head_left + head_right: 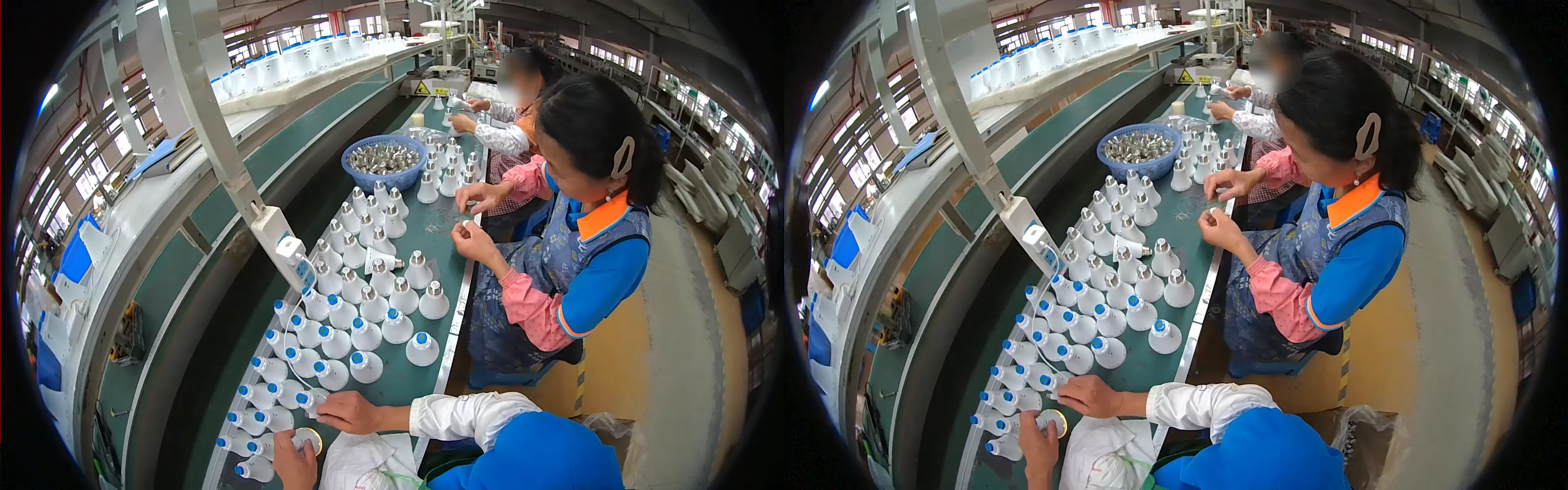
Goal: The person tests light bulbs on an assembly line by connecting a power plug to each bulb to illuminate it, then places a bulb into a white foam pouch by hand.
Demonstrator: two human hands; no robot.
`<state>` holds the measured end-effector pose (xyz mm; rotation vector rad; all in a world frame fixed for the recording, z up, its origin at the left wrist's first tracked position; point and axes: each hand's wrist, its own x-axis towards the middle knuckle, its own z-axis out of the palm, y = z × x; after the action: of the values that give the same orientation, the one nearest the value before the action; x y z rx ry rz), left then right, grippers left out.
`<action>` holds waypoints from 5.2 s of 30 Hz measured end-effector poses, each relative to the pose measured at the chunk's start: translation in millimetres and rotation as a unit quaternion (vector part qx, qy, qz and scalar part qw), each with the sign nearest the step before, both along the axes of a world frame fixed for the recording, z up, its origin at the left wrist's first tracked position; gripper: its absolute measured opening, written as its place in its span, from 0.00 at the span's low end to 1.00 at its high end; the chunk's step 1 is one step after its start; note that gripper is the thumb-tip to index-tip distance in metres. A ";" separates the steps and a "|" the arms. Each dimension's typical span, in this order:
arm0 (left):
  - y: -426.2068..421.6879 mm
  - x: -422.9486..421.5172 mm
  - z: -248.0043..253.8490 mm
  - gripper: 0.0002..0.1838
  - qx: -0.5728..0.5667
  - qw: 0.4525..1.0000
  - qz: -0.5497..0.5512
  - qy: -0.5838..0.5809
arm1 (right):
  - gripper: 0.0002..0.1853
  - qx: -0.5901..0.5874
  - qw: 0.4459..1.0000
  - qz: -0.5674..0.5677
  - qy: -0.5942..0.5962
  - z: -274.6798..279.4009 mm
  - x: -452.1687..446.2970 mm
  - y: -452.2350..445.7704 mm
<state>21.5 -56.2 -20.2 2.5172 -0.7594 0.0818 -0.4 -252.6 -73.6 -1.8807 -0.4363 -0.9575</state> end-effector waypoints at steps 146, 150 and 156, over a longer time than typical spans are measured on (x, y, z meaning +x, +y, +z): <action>137.6 -233.0 -35.6 0.10 -0.049 0.994 0.011 -0.100 | 0.19 -0.392 0.817 0.406 0.120 76.3 -72.8 137.4; 141.6 -236.2 -24.8 0.07 -0.078 0.992 0.056 -0.080 | 0.25 -0.503 0.775 0.354 0.147 68.7 -66.2 172.0; 181.8 -198.2 -0.2 0.03 -0.150 0.950 0.247 -0.116 | 0.29 -0.561 0.734 0.316 0.216 39.1 -55.3 197.9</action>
<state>-176.7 125.6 -20.4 2.3635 -0.1592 0.6258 -55.7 -54.7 -34.5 -2.5689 -1.4699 0.3830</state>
